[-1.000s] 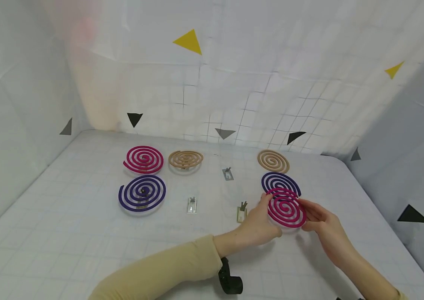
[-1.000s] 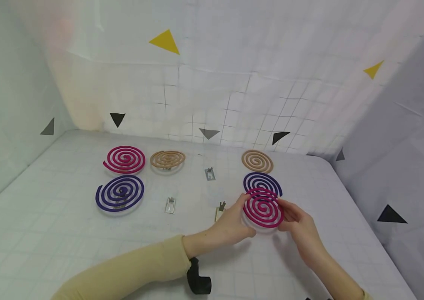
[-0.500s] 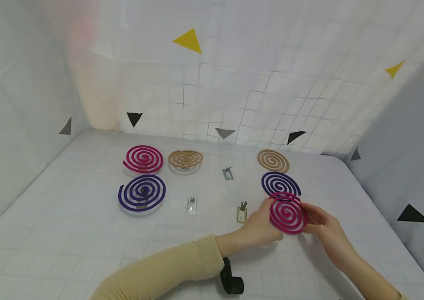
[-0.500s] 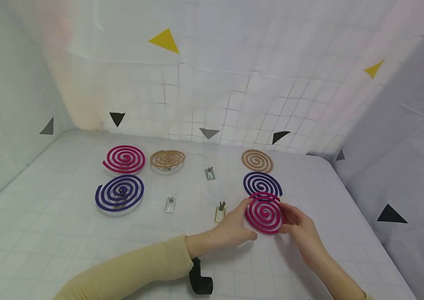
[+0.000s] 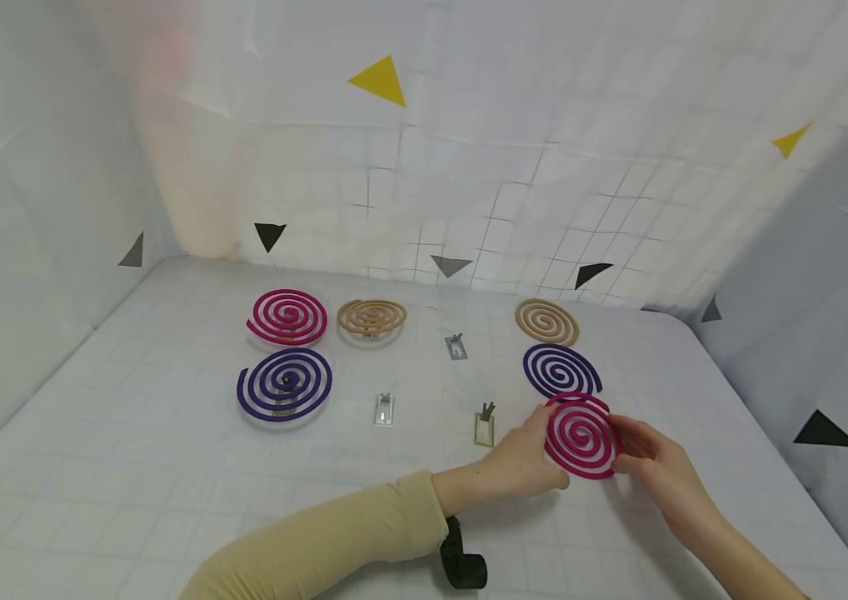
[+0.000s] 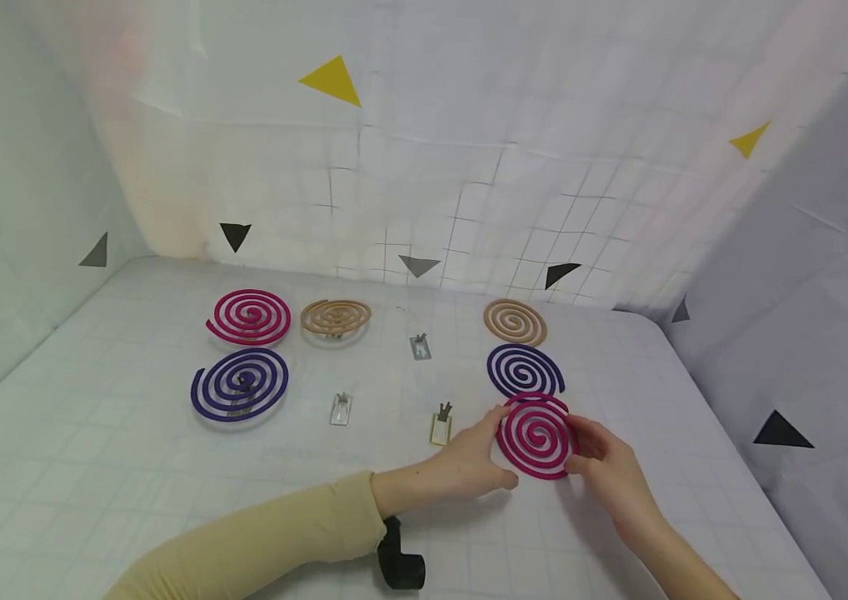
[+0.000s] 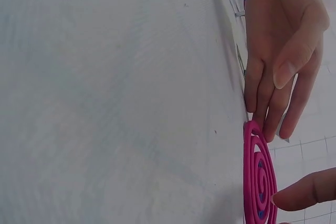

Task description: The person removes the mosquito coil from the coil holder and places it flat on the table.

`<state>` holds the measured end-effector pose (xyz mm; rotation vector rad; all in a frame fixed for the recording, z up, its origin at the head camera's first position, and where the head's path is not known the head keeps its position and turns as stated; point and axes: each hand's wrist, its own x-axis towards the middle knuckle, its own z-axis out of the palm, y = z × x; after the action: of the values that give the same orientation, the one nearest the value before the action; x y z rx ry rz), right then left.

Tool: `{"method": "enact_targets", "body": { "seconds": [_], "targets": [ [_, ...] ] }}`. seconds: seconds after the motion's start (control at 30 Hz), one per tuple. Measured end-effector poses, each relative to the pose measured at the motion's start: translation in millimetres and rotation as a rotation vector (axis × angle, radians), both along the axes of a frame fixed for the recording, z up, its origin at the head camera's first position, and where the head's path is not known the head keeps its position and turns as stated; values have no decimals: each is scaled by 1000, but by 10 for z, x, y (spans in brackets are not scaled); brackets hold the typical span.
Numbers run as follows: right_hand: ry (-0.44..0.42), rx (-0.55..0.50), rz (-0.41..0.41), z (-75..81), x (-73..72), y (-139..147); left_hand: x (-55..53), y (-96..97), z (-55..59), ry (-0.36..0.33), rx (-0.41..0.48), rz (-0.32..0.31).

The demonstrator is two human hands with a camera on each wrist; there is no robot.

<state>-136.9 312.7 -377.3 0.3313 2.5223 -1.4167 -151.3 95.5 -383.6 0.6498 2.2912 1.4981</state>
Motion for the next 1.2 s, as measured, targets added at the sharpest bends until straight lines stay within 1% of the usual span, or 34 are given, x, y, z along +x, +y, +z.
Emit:
{"method": "enact_targets", "body": {
  "seconds": [0.1,0.27,0.33,0.5,1.03,1.2],
  "targets": [
    [-2,19,-7,-2,4,8,-5,-9,-1,1,-8,-32],
    [-6,47,-13,-4,13,18,-6,-14,0,1,-59,-51],
    [-5,52,-12,-6,19,19,-4,-16,1,1,-64,-51],
    [1,50,-16,-20,27,12,-3,-29,-5,-11,-28,-49],
    [5,15,-24,-46,9,-7,-27,-51,-43,-40,19,-16],
    [-3,21,-25,-41,19,-15,-22,-58,-42,-34,3,-12]
  ]
}}
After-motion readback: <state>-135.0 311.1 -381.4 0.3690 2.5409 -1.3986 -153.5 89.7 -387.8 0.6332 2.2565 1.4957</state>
